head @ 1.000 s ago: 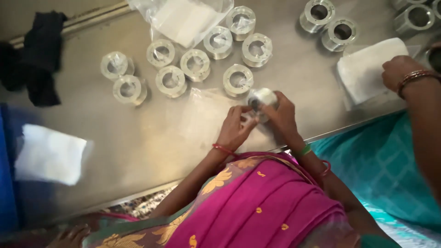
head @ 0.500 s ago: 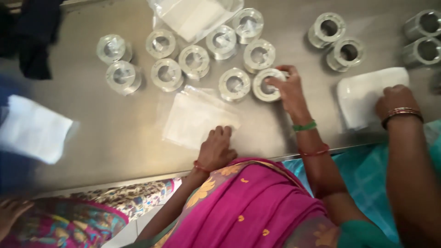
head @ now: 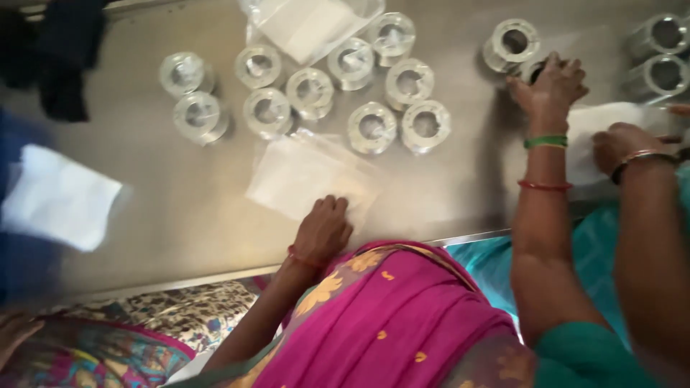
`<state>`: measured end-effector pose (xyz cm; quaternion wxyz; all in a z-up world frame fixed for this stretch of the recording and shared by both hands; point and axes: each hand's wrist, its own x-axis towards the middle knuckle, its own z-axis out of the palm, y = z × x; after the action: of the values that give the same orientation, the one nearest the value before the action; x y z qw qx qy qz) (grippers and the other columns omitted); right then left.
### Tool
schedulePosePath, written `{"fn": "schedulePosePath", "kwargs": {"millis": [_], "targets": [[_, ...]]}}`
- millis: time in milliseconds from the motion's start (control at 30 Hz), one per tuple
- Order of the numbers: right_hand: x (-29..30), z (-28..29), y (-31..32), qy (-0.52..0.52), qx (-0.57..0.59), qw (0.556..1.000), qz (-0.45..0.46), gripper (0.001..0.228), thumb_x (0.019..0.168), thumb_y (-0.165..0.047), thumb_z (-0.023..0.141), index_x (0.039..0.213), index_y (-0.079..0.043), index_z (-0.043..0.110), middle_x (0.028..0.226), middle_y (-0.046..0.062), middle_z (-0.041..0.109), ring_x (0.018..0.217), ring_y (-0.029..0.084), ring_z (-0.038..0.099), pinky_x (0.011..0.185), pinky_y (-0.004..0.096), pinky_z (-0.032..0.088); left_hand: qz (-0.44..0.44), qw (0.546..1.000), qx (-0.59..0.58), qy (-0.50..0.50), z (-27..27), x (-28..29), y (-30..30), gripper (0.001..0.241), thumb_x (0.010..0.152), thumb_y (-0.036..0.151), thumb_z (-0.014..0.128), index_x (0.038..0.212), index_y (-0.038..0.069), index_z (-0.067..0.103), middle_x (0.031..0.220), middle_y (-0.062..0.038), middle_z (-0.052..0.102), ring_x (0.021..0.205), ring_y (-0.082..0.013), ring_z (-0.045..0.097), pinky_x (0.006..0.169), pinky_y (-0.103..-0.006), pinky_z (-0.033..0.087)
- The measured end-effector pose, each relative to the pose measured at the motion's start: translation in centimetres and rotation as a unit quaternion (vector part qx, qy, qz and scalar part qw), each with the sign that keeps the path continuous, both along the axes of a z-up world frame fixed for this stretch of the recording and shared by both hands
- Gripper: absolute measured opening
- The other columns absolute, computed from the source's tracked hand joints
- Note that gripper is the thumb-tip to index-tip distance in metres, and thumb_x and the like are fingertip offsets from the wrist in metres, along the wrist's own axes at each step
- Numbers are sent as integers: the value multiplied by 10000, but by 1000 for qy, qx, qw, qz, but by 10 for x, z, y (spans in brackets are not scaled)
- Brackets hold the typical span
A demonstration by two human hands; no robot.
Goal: The person takes metal ring components from a metallic workbench and places them inside clear plastic bags by hand.
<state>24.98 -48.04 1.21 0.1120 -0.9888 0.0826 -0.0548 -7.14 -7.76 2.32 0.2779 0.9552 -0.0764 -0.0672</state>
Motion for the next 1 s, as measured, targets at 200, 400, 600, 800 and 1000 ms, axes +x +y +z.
{"fn": "schedulePosePath", "kwargs": {"millis": [200,400,600,800,1000], "targets": [[-89,-41,26,-77,-62,988,122,746,984,-472,721,1506,21,519,1423,284,477,1358,488,448,1087,662,372,26,988,-142,-47,-35,3,14,95,953,110,617,935,43,683,932,-193,689,880,-390,661,796,-461,538],[-225,10,117,-129,-72,980,134,780,873,-565,836,1477,-123,614,1445,240,474,1282,441,432,976,624,348,53,983,-145,96,-14,23,8,258,763,270,834,809,66,683,733,-80,719,723,-287,712,689,-414,554],[-279,23,149,-137,108,969,174,842,714,-494,934,1432,-163,643,1284,138,621,1236,348,516,1106,513,395,92,971,-180,128,-16,33,2,283,712,262,840,920,126,707,671,-71,704,669,-254,700,656,-406,542],[-285,45,168,-114,169,963,178,843,670,-414,951,1387,-96,641,1165,99,726,1126,289,582,1047,459,434,57,979,-193,44,-67,17,18,115,796,220,799,825,110,809,782,-86,767,712,-217,728,688,-356,565],[-277,63,189,81,542,835,46,769,704,-265,875,1401,-99,598,1108,117,706,1036,214,681,880,336,536,87,962,-228,120,-37,25,21,301,689,307,901,769,54,760,725,-77,777,605,-165,721,611,-314,553]]}}
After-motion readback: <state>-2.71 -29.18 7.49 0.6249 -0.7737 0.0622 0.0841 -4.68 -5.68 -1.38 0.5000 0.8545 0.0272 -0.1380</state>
